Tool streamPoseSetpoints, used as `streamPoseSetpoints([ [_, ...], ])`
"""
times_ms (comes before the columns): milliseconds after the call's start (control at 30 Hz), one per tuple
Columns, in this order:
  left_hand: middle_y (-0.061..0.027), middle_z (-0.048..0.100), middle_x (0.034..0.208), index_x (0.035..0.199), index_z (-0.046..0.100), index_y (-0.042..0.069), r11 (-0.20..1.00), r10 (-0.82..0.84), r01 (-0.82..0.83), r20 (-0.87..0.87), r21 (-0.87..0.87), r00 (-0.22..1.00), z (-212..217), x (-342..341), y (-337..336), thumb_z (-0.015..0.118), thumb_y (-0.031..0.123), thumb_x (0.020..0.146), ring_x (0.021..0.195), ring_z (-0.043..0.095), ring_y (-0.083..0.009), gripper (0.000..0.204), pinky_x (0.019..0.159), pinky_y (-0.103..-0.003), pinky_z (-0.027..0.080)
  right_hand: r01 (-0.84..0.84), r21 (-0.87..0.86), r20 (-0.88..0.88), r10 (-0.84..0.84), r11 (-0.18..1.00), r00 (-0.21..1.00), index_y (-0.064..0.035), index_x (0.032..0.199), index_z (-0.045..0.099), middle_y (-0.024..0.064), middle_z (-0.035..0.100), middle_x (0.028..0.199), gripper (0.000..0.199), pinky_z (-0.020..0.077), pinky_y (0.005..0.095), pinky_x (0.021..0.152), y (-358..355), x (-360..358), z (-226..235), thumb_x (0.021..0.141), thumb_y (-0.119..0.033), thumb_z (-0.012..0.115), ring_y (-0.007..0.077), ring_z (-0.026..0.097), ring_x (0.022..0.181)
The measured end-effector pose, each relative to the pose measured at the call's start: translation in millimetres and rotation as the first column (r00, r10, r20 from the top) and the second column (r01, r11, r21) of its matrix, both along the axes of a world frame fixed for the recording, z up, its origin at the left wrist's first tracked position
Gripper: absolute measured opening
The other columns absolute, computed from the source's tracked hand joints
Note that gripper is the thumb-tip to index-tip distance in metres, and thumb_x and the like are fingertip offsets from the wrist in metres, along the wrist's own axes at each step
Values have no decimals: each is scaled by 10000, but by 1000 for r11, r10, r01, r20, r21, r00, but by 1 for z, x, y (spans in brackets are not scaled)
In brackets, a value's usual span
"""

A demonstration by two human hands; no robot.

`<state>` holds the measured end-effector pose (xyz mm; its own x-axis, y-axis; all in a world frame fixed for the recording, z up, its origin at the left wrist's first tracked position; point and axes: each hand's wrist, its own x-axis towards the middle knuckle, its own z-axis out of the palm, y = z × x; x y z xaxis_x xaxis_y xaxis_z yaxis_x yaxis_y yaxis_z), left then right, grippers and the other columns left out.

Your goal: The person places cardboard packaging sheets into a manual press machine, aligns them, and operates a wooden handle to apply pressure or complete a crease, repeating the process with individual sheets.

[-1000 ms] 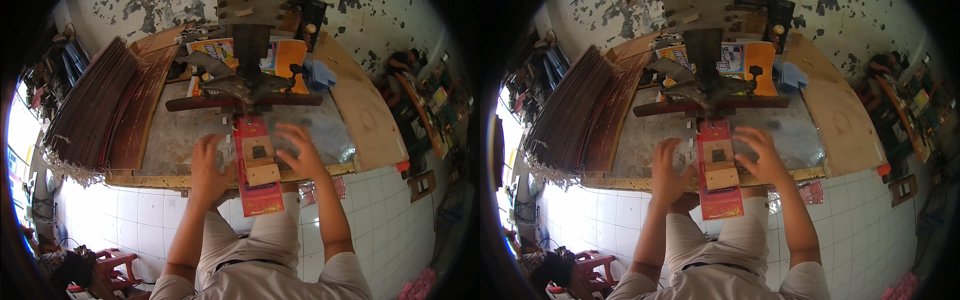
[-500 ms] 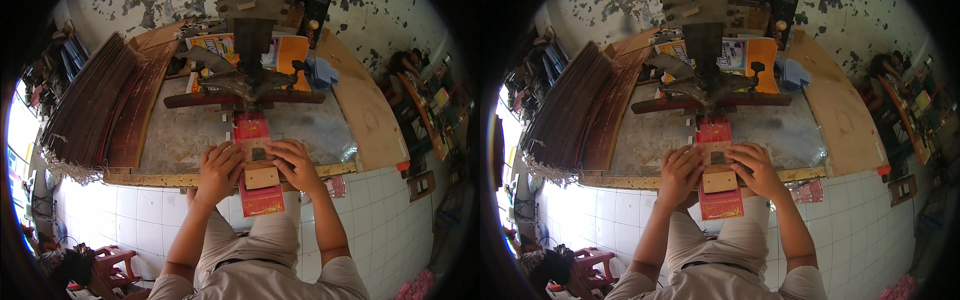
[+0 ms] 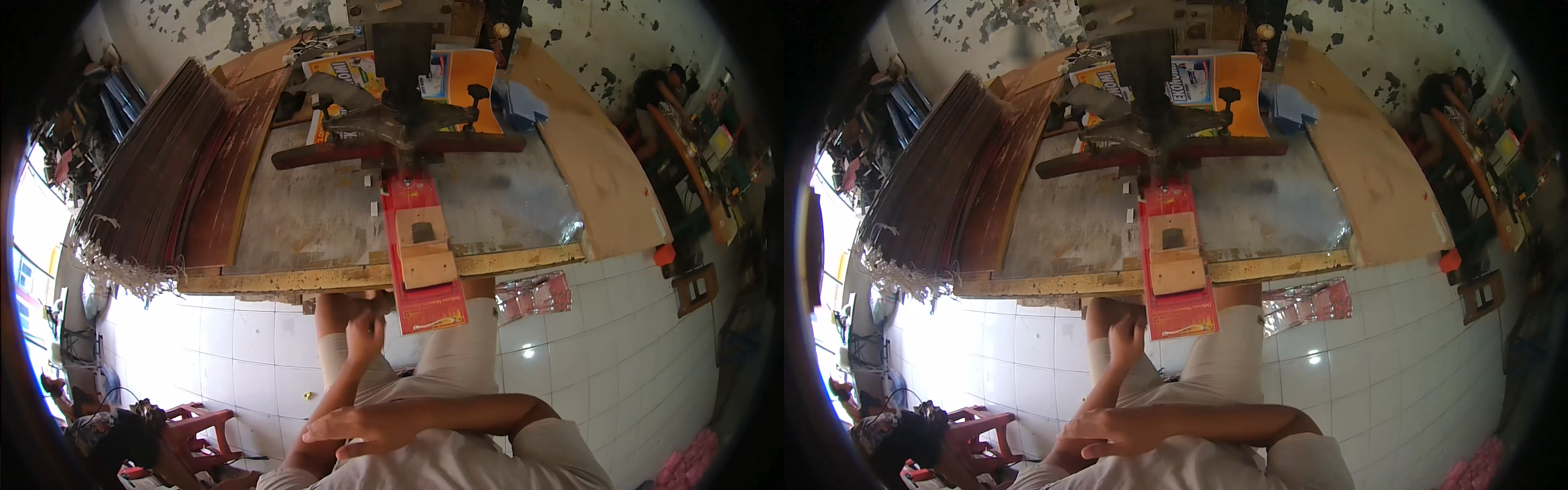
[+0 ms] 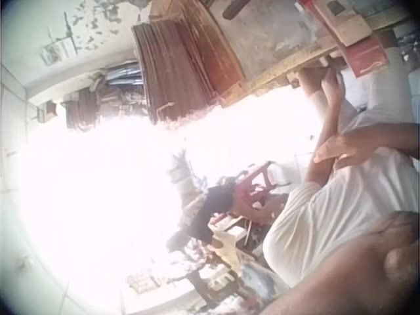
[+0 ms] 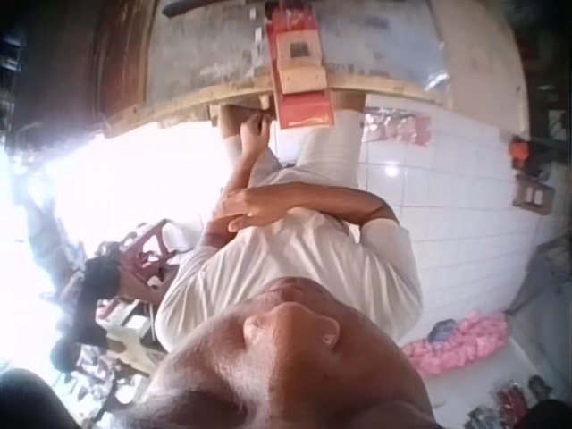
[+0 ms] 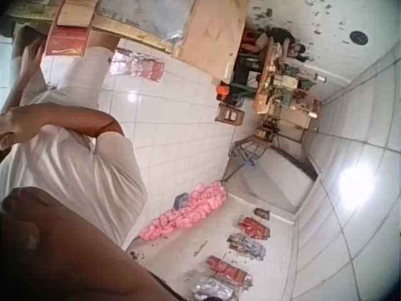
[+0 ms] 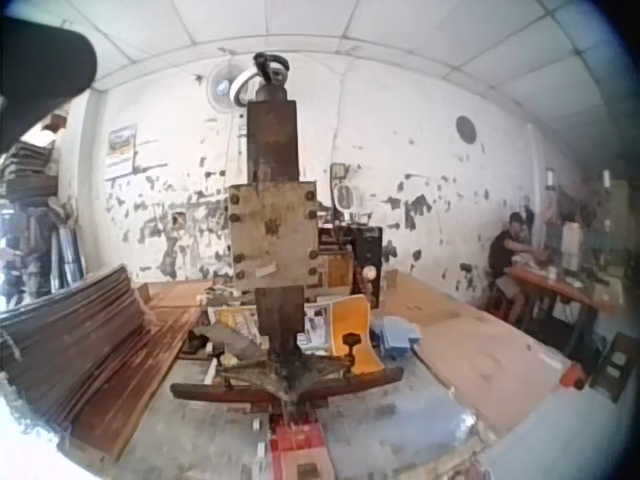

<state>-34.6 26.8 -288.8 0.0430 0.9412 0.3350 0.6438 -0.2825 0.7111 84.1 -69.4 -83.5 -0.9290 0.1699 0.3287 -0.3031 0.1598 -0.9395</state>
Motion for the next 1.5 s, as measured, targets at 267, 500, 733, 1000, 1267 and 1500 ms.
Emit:
streamPoseSetpoints([
  [267, -135, 712, 728, 983, 743, -2, 615, 334, 15, 278, -788, 900, -122, -1, 111, 578, 408, 1102, 600, 681, -290, 458, 599, -423, 548, 197, -12, 120, -194, 980, 974, -27, 1809, 96, 225, 181, 1875, 896, 176, 480, 1404, -13, 7, -9, 1200, -633, 351, 388, 137, 1747],
  [500, -136, 717, 771, 1013, 743, 4, 727, 50, -51, -21, -685, 999, -134, 23, 115, 581, 403, 1097, 642, 688, -287, 440, 627, -426, 554, 275, -29, -38, -276, 961, 960, -33, 1817, 99, 221, 276, 1846, 934, 205, 536, 1382, -4, 54, -12, 1169, -571, 502, 385, 291, 1699],
  [733, -138, 723, 814, 1044, 744, 9, 771, -48, -80, -182, -632, 982, -125, 18, 124, 584, 399, 1092, 684, 695, -283, 424, 655, -429, 559, 615, 429, 203, -734, 662, 648, 32, 1668, 469, 236, 605, 1616, 683, 483, 520, 1230, 3, 85, -2, 1064, -170, 716, 408, 620, 1444],
  [1000, -139, 730, 863, 1079, 744, 15, 776, -84, -102, -262, -623, 961, -123, 6, 123, 587, 393, 1086, 732, 703, -279, 409, 687, -432, 565, 672, 189, -110, -664, 716, 739, -17, 1698, 426, 156, 695, 1517, 689, 512, 463, 1180, 12, 38, 12, 1070, -55, 709, 343, 659, 1384],
  [1267, -140, 736, 912, 1113, 744, 21, 736, -68, -201, -365, -647, 929, -136, -43, 90, 591, 388, 1080, 781, 711, -275, 399, 719, -435, 572, 702, 230, -108, -699, 674, 707, -42, 1665, 490, 60, 810, 1233, 724, 565, 422, 994, 34, 31, 16, 1016, -50, 813, 255, 722, 1089],
  [1500, -142, 742, 955, 1144, 744, 26, 737, -116, -208, -424, -643, 898, -139, -47, 82, 594, 383, 1075, 823, 718, -271, 394, 747, -438, 577, 702, 323, -185, -685, 634, 704, -44, 1621, 550, 91, 700, 1039, 674, 567, 444, 903, 41, 22, 16, 991, -19, 789, 283, 674, 945],
])
